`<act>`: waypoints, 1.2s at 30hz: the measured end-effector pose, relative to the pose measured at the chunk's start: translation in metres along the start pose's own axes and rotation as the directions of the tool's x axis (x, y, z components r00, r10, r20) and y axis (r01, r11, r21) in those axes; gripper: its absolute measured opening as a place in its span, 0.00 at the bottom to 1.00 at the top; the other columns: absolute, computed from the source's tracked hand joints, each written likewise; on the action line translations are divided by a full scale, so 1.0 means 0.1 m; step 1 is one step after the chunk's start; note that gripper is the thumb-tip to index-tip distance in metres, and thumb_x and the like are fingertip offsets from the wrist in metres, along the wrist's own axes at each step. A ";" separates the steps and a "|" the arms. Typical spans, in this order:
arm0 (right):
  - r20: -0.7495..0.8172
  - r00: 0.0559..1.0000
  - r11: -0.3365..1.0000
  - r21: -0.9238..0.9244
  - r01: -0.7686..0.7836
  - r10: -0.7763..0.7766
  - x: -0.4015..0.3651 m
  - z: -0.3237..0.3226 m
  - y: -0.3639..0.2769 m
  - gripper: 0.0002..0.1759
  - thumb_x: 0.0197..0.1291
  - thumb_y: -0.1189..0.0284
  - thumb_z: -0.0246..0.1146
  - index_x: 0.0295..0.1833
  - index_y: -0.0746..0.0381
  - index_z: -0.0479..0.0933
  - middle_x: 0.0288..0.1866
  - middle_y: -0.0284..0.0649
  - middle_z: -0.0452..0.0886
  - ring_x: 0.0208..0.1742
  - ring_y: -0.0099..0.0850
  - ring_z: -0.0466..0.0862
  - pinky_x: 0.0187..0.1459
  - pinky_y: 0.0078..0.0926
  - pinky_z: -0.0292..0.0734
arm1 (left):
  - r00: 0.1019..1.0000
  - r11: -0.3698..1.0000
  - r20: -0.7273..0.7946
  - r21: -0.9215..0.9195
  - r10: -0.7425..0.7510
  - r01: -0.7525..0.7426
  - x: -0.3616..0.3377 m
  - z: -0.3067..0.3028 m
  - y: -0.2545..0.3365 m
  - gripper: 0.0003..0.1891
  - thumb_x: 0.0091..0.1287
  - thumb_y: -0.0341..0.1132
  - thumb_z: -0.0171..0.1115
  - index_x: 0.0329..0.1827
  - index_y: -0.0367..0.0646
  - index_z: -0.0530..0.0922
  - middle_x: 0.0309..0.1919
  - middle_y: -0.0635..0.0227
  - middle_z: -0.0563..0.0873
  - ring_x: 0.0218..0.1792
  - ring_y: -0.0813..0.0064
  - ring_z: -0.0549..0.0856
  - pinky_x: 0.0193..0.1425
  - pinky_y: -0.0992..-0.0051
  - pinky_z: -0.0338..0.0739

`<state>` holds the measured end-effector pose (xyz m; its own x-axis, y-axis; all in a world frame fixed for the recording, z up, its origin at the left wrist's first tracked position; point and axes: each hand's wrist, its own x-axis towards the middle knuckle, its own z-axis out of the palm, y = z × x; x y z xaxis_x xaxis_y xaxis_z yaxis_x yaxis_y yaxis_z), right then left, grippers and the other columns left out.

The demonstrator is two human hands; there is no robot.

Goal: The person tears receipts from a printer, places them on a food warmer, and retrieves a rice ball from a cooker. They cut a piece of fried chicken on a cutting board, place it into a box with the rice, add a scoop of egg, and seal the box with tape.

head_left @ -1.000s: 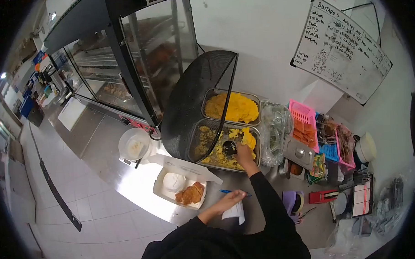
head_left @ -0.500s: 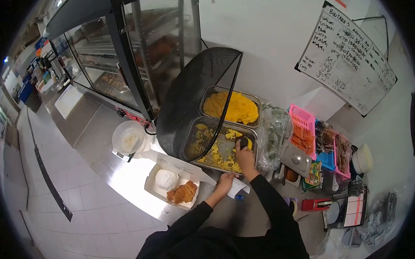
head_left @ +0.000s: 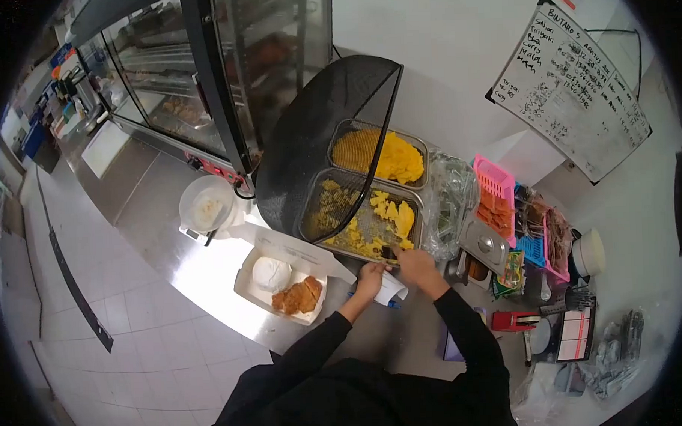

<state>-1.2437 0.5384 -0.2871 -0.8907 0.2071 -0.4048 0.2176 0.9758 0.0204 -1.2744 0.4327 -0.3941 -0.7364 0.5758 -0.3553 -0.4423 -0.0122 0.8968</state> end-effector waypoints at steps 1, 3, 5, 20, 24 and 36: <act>0.011 1.000 1.000 -0.004 0.000 0.000 0.01 -0.03 0.03 0.29 0.47 0.75 0.50 0.60 0.58 0.58 0.31 0.50 0.77 0.33 0.45 0.78 0.31 0.39 0.73 | 1.000 1.000 0.000 -0.008 -0.009 0.009 -0.02 0.01 0.02 0.16 0.63 0.42 0.48 0.26 0.39 0.75 0.13 0.69 0.73 0.14 0.79 0.72 0.17 0.79 0.64; 0.042 0.996 0.990 0.120 0.069 -0.074 0.04 -0.10 0.15 0.28 0.47 0.75 0.51 0.59 0.59 0.60 0.33 0.52 0.76 0.35 0.48 0.77 0.33 0.40 0.72 | 1.000 0.999 -0.004 -0.028 -0.018 0.018 -0.05 0.01 0.06 0.16 0.63 0.42 0.48 0.27 0.39 0.75 0.14 0.69 0.73 0.14 0.79 0.72 0.18 0.79 0.64; 0.022 0.989 0.978 0.156 0.141 -0.147 0.31 0.02 0.41 0.27 0.50 0.74 0.52 0.59 0.60 0.59 0.32 0.49 0.78 0.31 0.43 0.78 0.32 0.34 0.72 | 1.000 1.000 -0.014 -0.014 -0.028 0.028 -0.05 0.00 0.09 0.16 0.63 0.43 0.48 0.28 0.40 0.75 0.14 0.69 0.73 0.13 0.79 0.72 0.18 0.79 0.65; -0.358 0.930 0.970 -0.188 -0.157 0.081 0.69 -0.28 0.38 0.26 0.50 0.72 0.53 0.59 0.57 0.60 0.25 0.41 0.76 0.22 0.32 0.76 0.20 0.26 0.69 | 0.997 0.999 0.060 0.024 -0.048 0.047 -0.02 -0.03 0.05 0.16 0.63 0.44 0.47 0.30 0.40 0.74 0.14 0.71 0.72 0.13 0.81 0.71 0.18 0.80 0.65; -0.409 0.907 0.822 -0.548 -0.155 -0.101 0.79 0.29 0.38 0.28 0.49 0.72 0.53 0.59 0.61 0.60 0.20 0.39 0.73 0.20 0.31 0.74 0.19 0.30 0.70 | 0.997 0.994 -0.049 0.099 0.061 -0.056 0.00 0.03 -0.07 0.16 0.64 0.43 0.47 0.29 0.39 0.74 0.14 0.71 0.72 0.17 0.82 0.72 0.22 0.80 0.66; -0.100 0.994 0.999 0.001 -0.040 0.040 -0.04 0.04 0.06 0.19 0.50 0.72 0.50 0.50 0.62 0.66 0.29 0.51 0.77 0.31 0.41 0.79 0.28 0.37 0.73 | 0.979 0.987 -0.182 0.145 0.096 -0.070 0.02 0.08 -0.17 0.18 0.62 0.43 0.48 0.26 0.34 0.73 0.16 0.60 0.74 0.21 0.72 0.74 0.28 0.71 0.67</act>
<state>-1.2374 0.5430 -0.2890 -0.9168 0.2521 -0.3098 0.2537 0.9666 0.0359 -1.2641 0.4410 -0.4078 -0.8564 0.4131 -0.3099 -0.3108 0.0668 0.9481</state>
